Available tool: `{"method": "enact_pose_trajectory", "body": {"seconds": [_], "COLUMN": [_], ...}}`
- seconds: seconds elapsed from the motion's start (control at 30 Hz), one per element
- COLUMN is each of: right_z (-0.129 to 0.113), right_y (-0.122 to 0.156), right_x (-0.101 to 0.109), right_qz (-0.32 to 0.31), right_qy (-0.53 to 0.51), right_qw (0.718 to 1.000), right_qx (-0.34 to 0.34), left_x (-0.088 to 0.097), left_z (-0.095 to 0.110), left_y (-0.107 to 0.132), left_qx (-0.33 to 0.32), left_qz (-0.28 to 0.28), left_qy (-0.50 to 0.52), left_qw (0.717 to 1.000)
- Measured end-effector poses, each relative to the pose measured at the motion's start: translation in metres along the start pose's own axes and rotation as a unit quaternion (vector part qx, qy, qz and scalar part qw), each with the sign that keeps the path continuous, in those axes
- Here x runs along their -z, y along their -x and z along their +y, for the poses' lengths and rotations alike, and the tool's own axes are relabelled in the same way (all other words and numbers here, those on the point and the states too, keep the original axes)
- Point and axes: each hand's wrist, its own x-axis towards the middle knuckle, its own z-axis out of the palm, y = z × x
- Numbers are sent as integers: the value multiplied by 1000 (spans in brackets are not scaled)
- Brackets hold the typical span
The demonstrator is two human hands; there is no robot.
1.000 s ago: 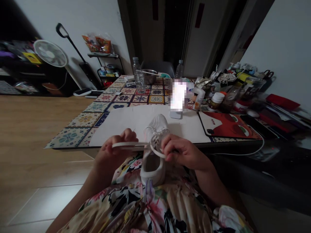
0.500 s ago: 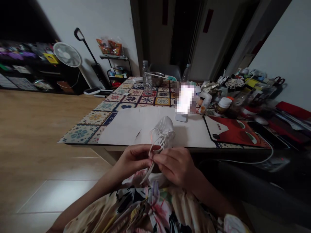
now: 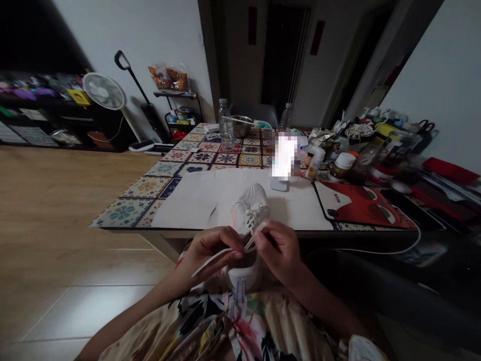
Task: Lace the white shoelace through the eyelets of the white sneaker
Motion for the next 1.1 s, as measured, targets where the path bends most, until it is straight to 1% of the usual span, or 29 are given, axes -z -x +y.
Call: {"method": "enact_pose_trajectory", "body": {"seconds": [0.07,0.17,0.23,0.3,0.37,0.47,0.53,0.6,0.7,0.73,0.8,0.9,0.97,1.03,1.1], "right_z": [2,4,5,4,3,0,-2,-1,2,3,4,3,2,0,0], "right_y": [0,0,-1,-2,-4,-7,-8,-8,-7,-7,-7,-7,-7,-7,-8], "right_x": [-2,-3,-1,2,4,4,2,0,-2,-2,-2,1,2,3,3], "right_qz": [-11,-24,-46,-94,-135,-159,-166,-153,-108,-93,-76,-73,-70,-55,-35], "right_qy": [0,-8,-7,-1,5,7,2,-15,-27,-20,24,112,136,112,54], "right_qw": [1000,999,999,994,987,982,980,983,991,992,989,965,956,961,976], "right_qx": [-27,-30,3,55,91,104,109,104,74,79,126,225,252,246,206], "left_x": [0,2,3,5,6,6,5,3,0,-1,-3,-5,-5,-4,-3], "left_z": [3,5,4,2,1,2,4,7,8,7,4,-1,-4,-8,-11], "left_y": [1,2,1,-1,-2,-4,-4,-3,-4,-5,-7,-10,-9,-7,-6], "left_qx": [6,0,-21,-53,-83,-114,-120,-85,17,44,77,102,112,108,97], "left_qz": [2,16,33,43,47,65,83,92,96,99,111,124,117,101,97], "left_qy": [-7,-10,-25,-48,-62,-70,-66,-44,34,66,123,178,190,183,191], "left_qw": [1000,1000,999,997,994,989,987,991,995,992,983,971,969,972,972]}}
